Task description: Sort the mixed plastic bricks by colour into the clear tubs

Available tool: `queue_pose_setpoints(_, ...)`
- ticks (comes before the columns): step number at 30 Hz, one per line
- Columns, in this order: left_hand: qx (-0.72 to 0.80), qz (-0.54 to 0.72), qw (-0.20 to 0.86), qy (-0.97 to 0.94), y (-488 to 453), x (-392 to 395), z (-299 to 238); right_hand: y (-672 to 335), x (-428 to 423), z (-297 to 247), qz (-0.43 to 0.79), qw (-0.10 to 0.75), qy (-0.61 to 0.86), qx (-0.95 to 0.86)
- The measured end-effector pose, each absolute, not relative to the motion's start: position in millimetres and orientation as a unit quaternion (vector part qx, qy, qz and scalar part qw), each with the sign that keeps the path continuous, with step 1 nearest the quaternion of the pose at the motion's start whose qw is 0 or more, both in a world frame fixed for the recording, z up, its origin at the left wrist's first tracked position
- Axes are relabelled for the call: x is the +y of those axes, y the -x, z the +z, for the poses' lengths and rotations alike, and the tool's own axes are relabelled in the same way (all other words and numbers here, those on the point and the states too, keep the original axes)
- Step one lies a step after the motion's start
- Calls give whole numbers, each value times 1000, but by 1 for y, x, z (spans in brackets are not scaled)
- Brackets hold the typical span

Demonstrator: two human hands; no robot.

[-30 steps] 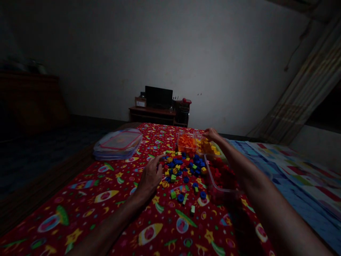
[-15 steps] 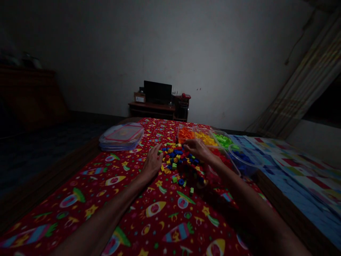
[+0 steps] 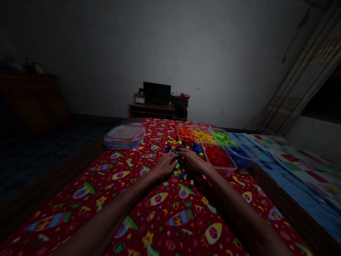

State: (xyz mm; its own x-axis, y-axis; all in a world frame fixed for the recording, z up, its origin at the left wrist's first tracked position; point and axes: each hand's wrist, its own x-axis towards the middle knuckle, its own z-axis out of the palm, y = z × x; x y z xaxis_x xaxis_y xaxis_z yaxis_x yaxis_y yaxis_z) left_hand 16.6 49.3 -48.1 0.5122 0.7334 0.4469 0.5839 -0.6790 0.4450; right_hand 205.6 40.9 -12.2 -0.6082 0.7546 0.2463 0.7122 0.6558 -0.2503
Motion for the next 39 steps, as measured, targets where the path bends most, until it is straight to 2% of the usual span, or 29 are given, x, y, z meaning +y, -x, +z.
queue_pose_setpoints(6,331,231,265,-876,-4,47,-24,-217,18,20,112,150,433,-882)
queue_pose_setpoints(12,398,276,345,-804,8,46,-17,-230,12,30,62,138,467,-871)
queue_pose_setpoints(19,374,309,338,-806,19,60,-26,-228,5,38,39,106,501,-858)
queue_pose_setpoints(26,396,304,259,-827,7,50,-17,-228,3,42,16,137,539,-831)
queue_pose_setpoints(28,375,284,226,-853,2,44,-16,-229,3,45,3,112,565,-818)
queue_pose_setpoints(31,372,262,206,-867,-2,40,-17,-228,2,46,-2,24,603,-797)
queue_pose_setpoints(33,396,267,215,-852,-2,41,-18,-226,1,41,-11,-33,605,-796)
queue_pose_setpoints(35,426,291,240,-823,-1,45,-18,-222,-2,34,-31,-55,586,-808)
queue_pose_setpoints(39,444,339,309,-769,0,52,-19,-217,-5,22,-47,-19,562,-825)
